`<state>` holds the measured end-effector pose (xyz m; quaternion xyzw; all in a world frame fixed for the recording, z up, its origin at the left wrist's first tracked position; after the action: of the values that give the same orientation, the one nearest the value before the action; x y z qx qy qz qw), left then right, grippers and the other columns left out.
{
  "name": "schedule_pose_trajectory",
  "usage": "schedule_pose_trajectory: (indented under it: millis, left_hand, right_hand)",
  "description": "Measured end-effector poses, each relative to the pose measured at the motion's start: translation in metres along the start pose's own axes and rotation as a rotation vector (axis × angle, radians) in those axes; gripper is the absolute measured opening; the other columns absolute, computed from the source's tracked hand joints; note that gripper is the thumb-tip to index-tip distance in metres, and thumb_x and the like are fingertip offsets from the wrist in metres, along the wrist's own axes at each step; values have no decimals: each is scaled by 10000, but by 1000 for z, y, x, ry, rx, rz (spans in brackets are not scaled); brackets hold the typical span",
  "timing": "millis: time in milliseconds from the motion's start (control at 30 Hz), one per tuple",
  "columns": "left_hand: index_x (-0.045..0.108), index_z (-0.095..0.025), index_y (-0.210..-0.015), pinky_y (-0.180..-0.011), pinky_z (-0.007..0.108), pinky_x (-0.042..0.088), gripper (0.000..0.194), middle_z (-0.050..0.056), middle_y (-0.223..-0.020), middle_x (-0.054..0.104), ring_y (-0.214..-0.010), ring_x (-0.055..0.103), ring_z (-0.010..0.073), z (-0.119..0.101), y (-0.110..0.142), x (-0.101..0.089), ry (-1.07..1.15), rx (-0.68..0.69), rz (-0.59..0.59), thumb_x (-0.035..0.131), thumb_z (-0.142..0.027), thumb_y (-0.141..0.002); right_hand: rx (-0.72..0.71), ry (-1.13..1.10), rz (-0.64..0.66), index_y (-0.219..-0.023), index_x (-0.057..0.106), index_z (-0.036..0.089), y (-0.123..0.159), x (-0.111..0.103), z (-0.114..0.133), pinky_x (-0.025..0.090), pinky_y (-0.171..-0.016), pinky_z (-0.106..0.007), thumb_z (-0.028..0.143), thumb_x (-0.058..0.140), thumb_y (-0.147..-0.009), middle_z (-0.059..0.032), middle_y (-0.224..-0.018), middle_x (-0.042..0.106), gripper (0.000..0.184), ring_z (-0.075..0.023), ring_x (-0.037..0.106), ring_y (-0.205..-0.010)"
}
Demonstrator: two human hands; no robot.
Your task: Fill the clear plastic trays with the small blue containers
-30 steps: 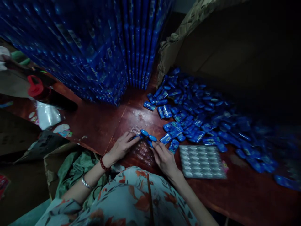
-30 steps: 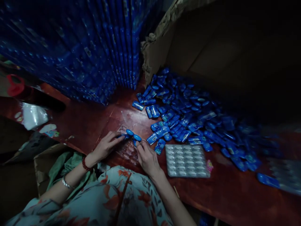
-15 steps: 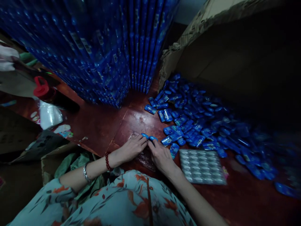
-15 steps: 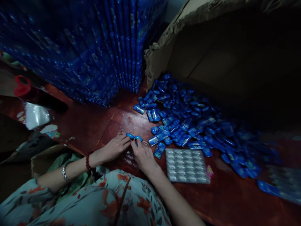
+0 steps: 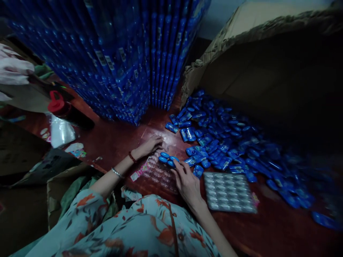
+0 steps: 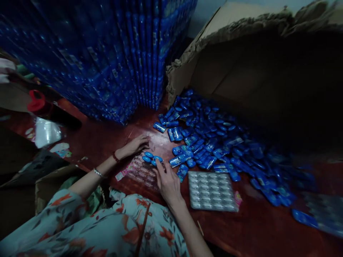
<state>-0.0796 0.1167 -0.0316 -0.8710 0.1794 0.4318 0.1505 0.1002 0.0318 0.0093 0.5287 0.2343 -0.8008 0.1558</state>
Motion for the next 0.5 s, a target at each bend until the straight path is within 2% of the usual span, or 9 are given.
schedule_pose_trajectory:
  millis: [67,133,200,267,300,367,400,433,500]
  left_hand:
    - [549,-147,-744,-712,285,437,138,56,-791,563,-763,521,171,7,9,-4,12,-43,-30,502,-205,-860]
    - [544,-154,-738,-698,272,433,155,43,-777,566,-741,522,159,13,38,-18,25,-145,-143,491,-226,-865]
    - [557,-161,-745,-691,258,433,173,28,-765,573,-723,528,147,25,88,-36,24,-362,-339,509,-285,-855]
    - [567,-165,-756,-656,247,433,212,8,-736,566,-691,525,141,34,156,-49,-43,-674,-610,542,-363,-828]
    - [570,-165,-779,-649,252,439,227,2,-738,567,-689,529,145,35,193,-49,-77,-813,-738,547,-388,-819]
    - [556,-178,-793,-635,273,453,235,-11,-734,555,-670,531,153,27,260,-33,-131,-1000,-935,529,-411,-816]
    - [550,-196,-789,-619,285,458,230,-22,-722,545,-650,528,159,19,286,-19,-170,-1057,-943,527,-424,-810]
    - [539,-218,-759,-604,301,466,220,-35,-697,533,-632,528,169,9,307,-3,-204,-1086,-904,531,-434,-797]
    - [541,-264,-762,-627,334,492,163,-51,-722,543,-665,558,189,-18,338,32,-170,-1079,-737,518,-418,-813]
  right_hand:
    - [71,-46,-106,-1235,541,216,7,-13,-14,506,-727,-246,272,415,-924,-91,-1059,603,340,-154,620,-872]
    - [156,-89,-222,-1174,574,205,15,-27,-35,499,-756,-271,255,430,-916,-88,-1021,607,299,-160,608,-885]
    - [232,-128,-291,-1117,594,198,21,-37,-57,487,-789,-303,249,436,-911,-80,-979,615,264,-167,597,-882]
    - [278,-160,-309,-1067,607,196,22,-42,-75,475,-811,-322,245,432,-909,-69,-939,622,240,-169,589,-870]
    - [292,-169,-309,-1049,611,194,21,-44,-81,471,-813,-324,243,428,-908,-65,-925,622,236,-169,585,-863]
    - [310,-161,-278,-1039,613,190,15,-44,-90,470,-809,-320,248,421,-907,-65,-928,615,241,-171,579,-864]
    - [315,-142,-244,-1048,613,190,11,-44,-93,471,-802,-317,252,418,-906,-68,-949,607,249,-173,575,-871]
    - [312,-112,-196,-1067,609,192,6,-43,-95,474,-793,-316,249,413,-904,-74,-982,595,261,-177,570,-889]
    - [271,-20,-69,-1116,596,200,-6,-40,-98,477,-775,-315,220,403,-894,-88,-1071,558,295,-193,549,-945]
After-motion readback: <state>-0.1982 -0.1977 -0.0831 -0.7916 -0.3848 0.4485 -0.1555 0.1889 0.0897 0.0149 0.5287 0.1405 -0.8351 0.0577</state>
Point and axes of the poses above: each hand's wrist, its own y-axis away from the middle knuckle, its own x-axis out of the palm, z = x × y, the point moved 6 cm from there along -y, towards the middle knuckle
